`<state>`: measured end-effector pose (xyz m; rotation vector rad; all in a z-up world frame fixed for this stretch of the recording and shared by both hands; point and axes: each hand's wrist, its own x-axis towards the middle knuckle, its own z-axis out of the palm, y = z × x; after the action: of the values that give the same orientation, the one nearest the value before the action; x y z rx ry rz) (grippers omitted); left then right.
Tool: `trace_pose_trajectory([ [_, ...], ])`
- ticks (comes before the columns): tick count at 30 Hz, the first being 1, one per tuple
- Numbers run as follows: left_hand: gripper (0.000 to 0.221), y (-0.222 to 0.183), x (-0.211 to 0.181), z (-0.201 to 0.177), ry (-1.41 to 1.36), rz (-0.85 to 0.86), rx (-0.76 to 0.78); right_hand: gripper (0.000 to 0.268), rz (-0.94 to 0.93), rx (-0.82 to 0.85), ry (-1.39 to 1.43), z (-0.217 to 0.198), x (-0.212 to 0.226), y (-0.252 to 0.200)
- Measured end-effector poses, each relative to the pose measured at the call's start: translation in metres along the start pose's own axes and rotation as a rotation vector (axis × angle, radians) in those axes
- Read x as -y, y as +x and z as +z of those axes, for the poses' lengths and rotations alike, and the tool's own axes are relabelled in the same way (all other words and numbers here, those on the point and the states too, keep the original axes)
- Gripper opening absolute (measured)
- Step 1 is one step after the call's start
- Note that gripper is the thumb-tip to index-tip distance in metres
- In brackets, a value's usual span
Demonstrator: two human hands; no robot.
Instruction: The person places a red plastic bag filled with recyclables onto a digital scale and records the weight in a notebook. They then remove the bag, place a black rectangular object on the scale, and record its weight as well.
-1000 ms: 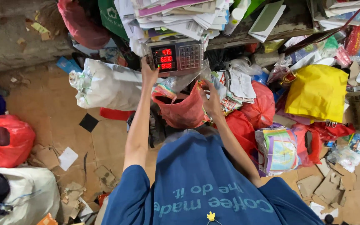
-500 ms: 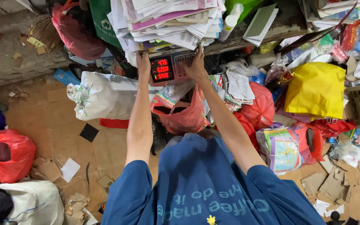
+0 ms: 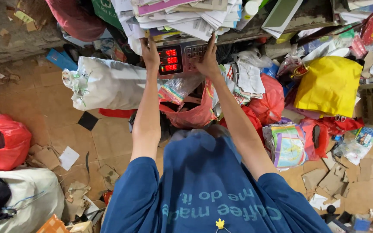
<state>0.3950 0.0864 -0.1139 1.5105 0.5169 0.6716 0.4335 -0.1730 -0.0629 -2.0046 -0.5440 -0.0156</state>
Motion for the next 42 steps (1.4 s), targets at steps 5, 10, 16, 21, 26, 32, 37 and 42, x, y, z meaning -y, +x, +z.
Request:
trace_pose_trajectory([
  [5,0.044,-0.005,-0.028,0.003,0.049,0.029,0.000,0.141,0.130,-0.037,-0.110,0.014,-0.010,0.004],
  [10,0.046,-0.004,-0.013,-0.002,0.022,0.041,-0.015,0.143,0.193,-0.017,-0.142,0.012,-0.009,0.003],
  [16,0.040,-0.007,-0.032,0.000,0.018,0.040,-0.026,0.153,0.135,0.062,-0.117,0.012,-0.012,0.004],
  [21,0.038,-0.004,-0.024,0.000,0.051,0.028,-0.047,0.148,0.179,0.028,-0.114,0.013,-0.009,-0.001],
  [26,0.039,-0.008,-0.040,0.002,0.037,0.089,-0.041,0.149,0.154,0.013,-0.111,0.009,-0.001,0.003],
  [32,0.039,-0.009,-0.038,0.002,0.017,0.056,-0.033,0.137,0.089,0.042,-0.045,0.006,-0.020,0.000],
  [37,0.039,-0.008,-0.031,-0.001,0.016,0.091,-0.019,0.129,-0.038,0.036,-0.016,0.007,-0.023,-0.001],
  [42,0.036,-0.008,-0.025,0.001,0.060,0.062,-0.047,0.120,0.133,0.078,0.059,0.006,-0.020,0.003],
])
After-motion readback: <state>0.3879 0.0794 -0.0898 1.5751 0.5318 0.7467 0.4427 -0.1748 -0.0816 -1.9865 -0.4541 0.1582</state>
